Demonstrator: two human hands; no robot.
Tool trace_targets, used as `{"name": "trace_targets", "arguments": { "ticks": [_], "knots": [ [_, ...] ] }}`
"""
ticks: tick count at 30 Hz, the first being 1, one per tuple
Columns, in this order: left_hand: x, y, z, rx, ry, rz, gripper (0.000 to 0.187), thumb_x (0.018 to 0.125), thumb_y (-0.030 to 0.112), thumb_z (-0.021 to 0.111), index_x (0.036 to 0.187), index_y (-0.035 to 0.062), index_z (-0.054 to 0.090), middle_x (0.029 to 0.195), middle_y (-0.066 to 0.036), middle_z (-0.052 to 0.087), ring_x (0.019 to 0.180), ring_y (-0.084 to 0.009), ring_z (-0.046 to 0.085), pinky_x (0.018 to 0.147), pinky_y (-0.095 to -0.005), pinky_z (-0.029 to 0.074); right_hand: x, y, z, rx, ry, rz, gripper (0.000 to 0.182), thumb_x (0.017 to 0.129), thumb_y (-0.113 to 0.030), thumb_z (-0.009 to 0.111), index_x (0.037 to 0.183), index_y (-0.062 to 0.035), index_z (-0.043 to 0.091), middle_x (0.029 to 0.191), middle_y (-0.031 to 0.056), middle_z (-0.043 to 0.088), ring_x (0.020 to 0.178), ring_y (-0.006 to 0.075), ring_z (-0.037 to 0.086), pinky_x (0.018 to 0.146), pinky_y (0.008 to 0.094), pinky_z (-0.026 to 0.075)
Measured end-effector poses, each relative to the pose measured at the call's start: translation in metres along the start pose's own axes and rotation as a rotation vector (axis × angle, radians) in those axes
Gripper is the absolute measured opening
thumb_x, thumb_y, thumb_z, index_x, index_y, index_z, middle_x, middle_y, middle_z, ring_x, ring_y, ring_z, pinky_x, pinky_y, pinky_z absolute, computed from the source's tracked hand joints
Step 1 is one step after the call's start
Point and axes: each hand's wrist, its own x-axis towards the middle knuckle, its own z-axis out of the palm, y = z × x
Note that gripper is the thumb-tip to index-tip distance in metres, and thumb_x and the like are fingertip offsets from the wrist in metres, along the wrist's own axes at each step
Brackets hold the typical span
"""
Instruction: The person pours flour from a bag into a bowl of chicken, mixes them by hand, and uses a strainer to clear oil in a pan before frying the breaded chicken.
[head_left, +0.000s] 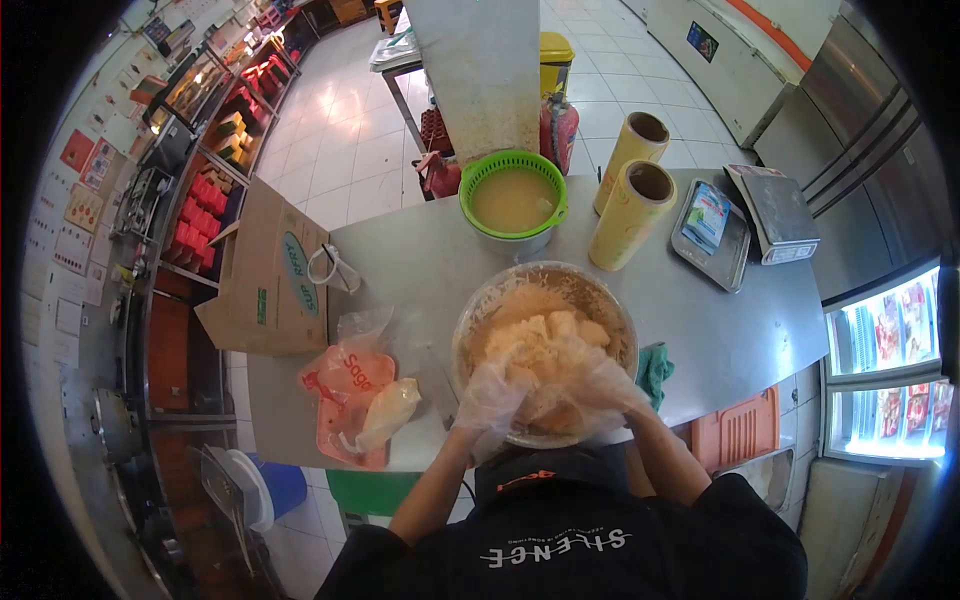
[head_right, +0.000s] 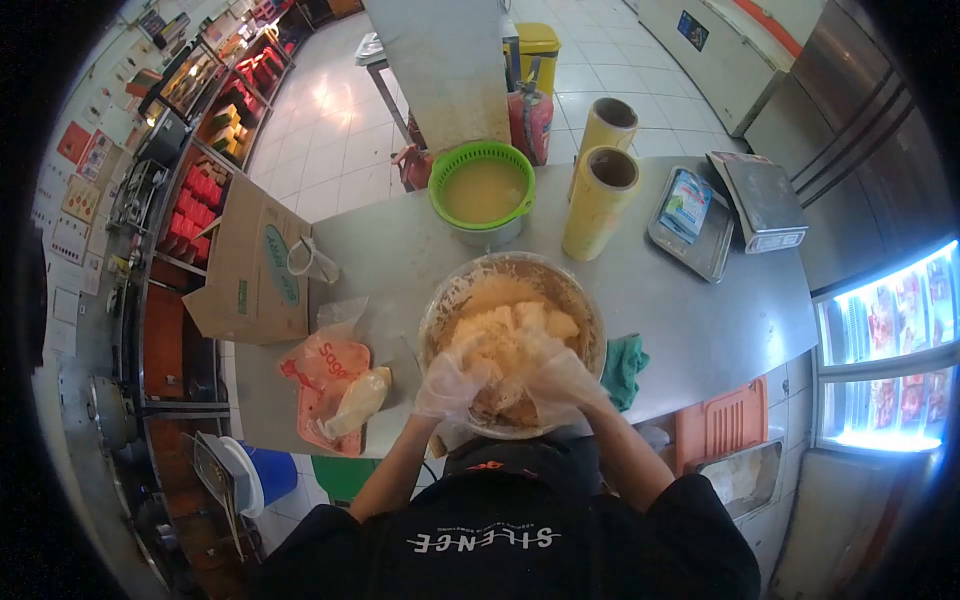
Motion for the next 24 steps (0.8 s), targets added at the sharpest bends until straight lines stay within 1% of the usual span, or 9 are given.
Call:
{"name": "trace_targets", "arguments": {
  "ticks": [3,7,10,12,15,17,19,23,24],
  "knots": [
    [0.008,0.02,-0.001,-0.267,0.127,-0.033,0.054,0.096,0.023,0.067,0.144,-0.0002,0.055,0.134,-0.024,0.066,0.117,-0.0319,0.068,0.101,-0.0378,0.052,0.005,-0.046,-0.039,0.159,-0.012,0.204,0.053,0.097,-0.025,0.062,0.148,-0.0129,0.053,0.14,0.0288,0.057,0.125,0.0464,0.056,0.108,0.0472,0.047],
    [0.002,0.019,0.018,0.086,0.121,-0.023,0.054,0.097,0.022,0.066,0.144,-0.001,0.055,0.126,-0.022,0.069,0.111,-0.0281,0.071,0.091,-0.0365,0.056,0.014,0.04,0.019,-0.173,0.105,-0.185,0.038,0.094,-0.013,0.06,0.131,-0.0066,0.066,0.127,0.0274,0.066,0.115,0.0471,0.061,0.101,0.0489,0.049],
    [0.006,0.015,0.021,0.171,0.445,-0.057,0.051,0.096,0.018,0.064,0.142,-0.0002,0.058,0.117,-0.021,0.072,0.103,-0.0294,0.072,0.087,-0.038,0.057,-0.015,0.0,-0.018,0.122,0.38,-0.12,0.029,0.093,-0.005,0.058,0.119,-0.0002,0.068,0.119,0.0256,0.068,0.11,0.0438,0.065,0.099,0.0447,0.051],
    [0.001,-0.001,0.01,0.383,0.635,-0.297,0.05,0.093,0.015,0.064,0.14,-0.0011,0.059,0.111,-0.021,0.073,0.1,-0.0328,0.072,0.087,-0.0406,0.058,0.004,0.241,0.049,-0.138,0.546,-0.052,0.038,0.094,-0.014,0.064,0.129,0.0022,0.063,0.124,0.0217,0.068,0.117,0.0386,0.062,0.105,0.0471,0.049],
    [-0.008,-0.012,-0.018,0.511,0.361,-0.71,0.03,0.086,0.011,0.07,0.113,-0.0018,0.07,0.105,-0.023,0.073,0.107,-0.0355,0.073,0.088,-0.0451,0.058,0.015,0.176,0.009,-0.064,0.518,0.22,0.052,0.087,-0.031,0.074,0.125,0.004,0.062,0.109,0.0223,0.07,0.102,0.0381,0.067,0.089,0.0466,0.054],
    [-0.001,-0.033,-0.004,0.396,0.49,-0.732,0.021,0.085,0.01,0.072,0.105,0.0026,0.073,0.099,-0.022,0.074,0.101,-0.0353,0.074,0.081,-0.0456,0.06,0.035,0.179,-0.001,-0.07,0.533,0.179,0.047,0.085,-0.036,0.076,0.107,0.004,0.066,0.089,0.0199,0.068,0.08,0.0338,0.066,0.071,0.0471,0.053],
    [-0.004,-0.049,-0.011,0.261,0.494,-0.762,0.023,0.087,0.01,0.071,0.109,0.0033,0.071,0.1,-0.021,0.074,0.097,-0.0358,0.076,0.078,-0.0455,0.061,0.054,0.196,-0.001,-0.513,0.399,0.116,0.043,0.086,-0.038,0.074,0.094,0.0032,0.069,0.089,0.0213,0.068,0.08,0.0341,0.066,0.07,0.047,0.052],
    [-0.007,-0.096,0.01,0.214,0.397,-0.582,0.013,0.097,0.014,0.058,0.097,0.0102,0.071,0.088,-0.017,0.074,0.083,-0.0331,0.076,0.068,-0.0444,0.06,0.077,0.157,0.019,-0.743,0.311,0.024,0.042,0.087,-0.038,0.074,0.094,0.0032,0.069,0.089,0.0216,0.068,0.08,0.0351,0.066,0.07,0.0472,0.052],
    [-0.017,-0.089,0.032,0.11,0.598,-0.621,0.015,0.097,0.015,0.058,0.096,0.0091,0.071,0.088,-0.017,0.074,0.083,-0.0337,0.075,0.068,-0.0456,0.059,0.084,0.151,0.025,-0.744,0.309,0.005,0.042,0.087,-0.038,0.074,0.095,0.0033,0.069,0.089,0.0216,0.068,0.081,0.0353,0.066,0.071,0.0472,0.052]
  ]
}}
